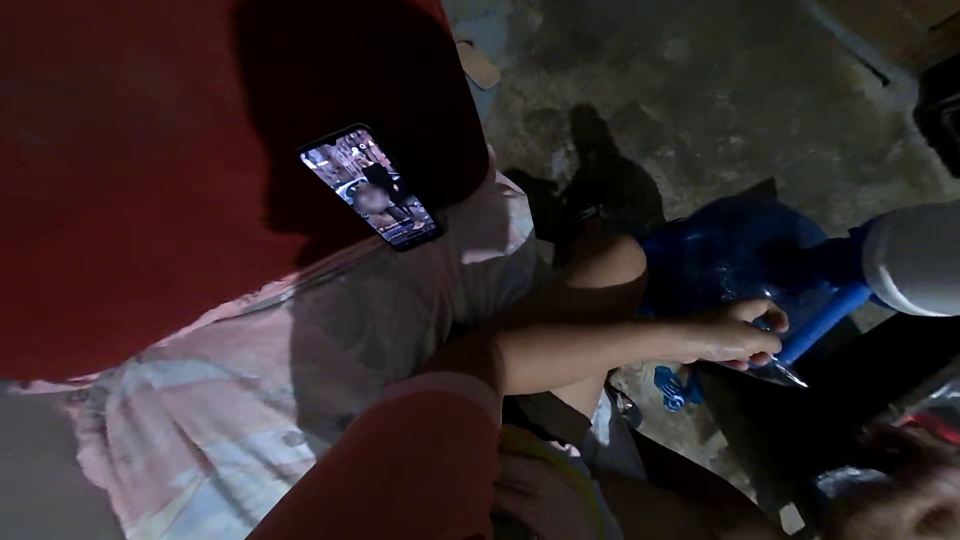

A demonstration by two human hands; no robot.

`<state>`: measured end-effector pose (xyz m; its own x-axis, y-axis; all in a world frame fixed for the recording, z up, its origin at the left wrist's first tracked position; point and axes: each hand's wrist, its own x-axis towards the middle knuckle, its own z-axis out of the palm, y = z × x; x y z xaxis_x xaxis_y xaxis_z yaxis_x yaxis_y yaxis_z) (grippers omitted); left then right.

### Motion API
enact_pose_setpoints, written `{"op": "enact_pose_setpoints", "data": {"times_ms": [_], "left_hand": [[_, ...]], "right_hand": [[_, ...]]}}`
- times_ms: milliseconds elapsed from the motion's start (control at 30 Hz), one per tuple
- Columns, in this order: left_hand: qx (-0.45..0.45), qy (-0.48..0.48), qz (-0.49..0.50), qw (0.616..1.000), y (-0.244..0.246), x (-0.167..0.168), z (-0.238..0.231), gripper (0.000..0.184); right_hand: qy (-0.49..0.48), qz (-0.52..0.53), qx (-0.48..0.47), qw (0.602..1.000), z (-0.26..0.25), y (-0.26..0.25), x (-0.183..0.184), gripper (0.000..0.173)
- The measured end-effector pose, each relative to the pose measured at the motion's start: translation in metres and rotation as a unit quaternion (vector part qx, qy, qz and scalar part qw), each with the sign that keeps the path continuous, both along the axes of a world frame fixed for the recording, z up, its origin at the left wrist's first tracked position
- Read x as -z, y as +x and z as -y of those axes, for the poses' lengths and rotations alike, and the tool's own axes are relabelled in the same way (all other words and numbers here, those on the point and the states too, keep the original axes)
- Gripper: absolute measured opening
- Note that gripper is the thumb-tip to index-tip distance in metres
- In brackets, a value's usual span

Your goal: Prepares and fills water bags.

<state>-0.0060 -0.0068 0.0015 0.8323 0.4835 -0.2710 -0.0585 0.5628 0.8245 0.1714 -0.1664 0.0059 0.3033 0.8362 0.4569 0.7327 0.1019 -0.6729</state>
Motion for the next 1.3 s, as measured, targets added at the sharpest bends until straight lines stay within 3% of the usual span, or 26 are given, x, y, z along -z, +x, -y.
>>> {"op": "enact_pose_setpoints", "data": {"times_ms": [100,233,500,733,1300], "left_hand": [[0.003,0.022,-0.018,1.000,-0.001,-0.001,0.003,0.027],[-0.010,0.043,-0.051,0.998,-0.002,-0.003,0.010,0.025],[-0.042,0.049,-0.085,0.994,0.003,-0.017,0.016,0.023],[-0.058,0.100,-0.123,0.986,-0.005,-0.010,0.018,0.024],[-0.085,0.074,-0.147,0.983,-0.007,-0.006,0.021,0.021]], "right_hand": [[-0.039,-0.011,0.030,0.999,0.014,-0.014,0.037,0.050],[-0.072,-0.007,0.055,0.996,0.021,-0.022,0.056,0.050],[-0.071,-0.011,0.060,0.996,0.030,-0.023,0.056,0.047],[-0.063,-0.053,0.060,0.995,0.035,-0.022,0.050,0.043],[-0.025,-0.150,0.052,0.987,0.039,-0.019,0.048,0.042]]}}
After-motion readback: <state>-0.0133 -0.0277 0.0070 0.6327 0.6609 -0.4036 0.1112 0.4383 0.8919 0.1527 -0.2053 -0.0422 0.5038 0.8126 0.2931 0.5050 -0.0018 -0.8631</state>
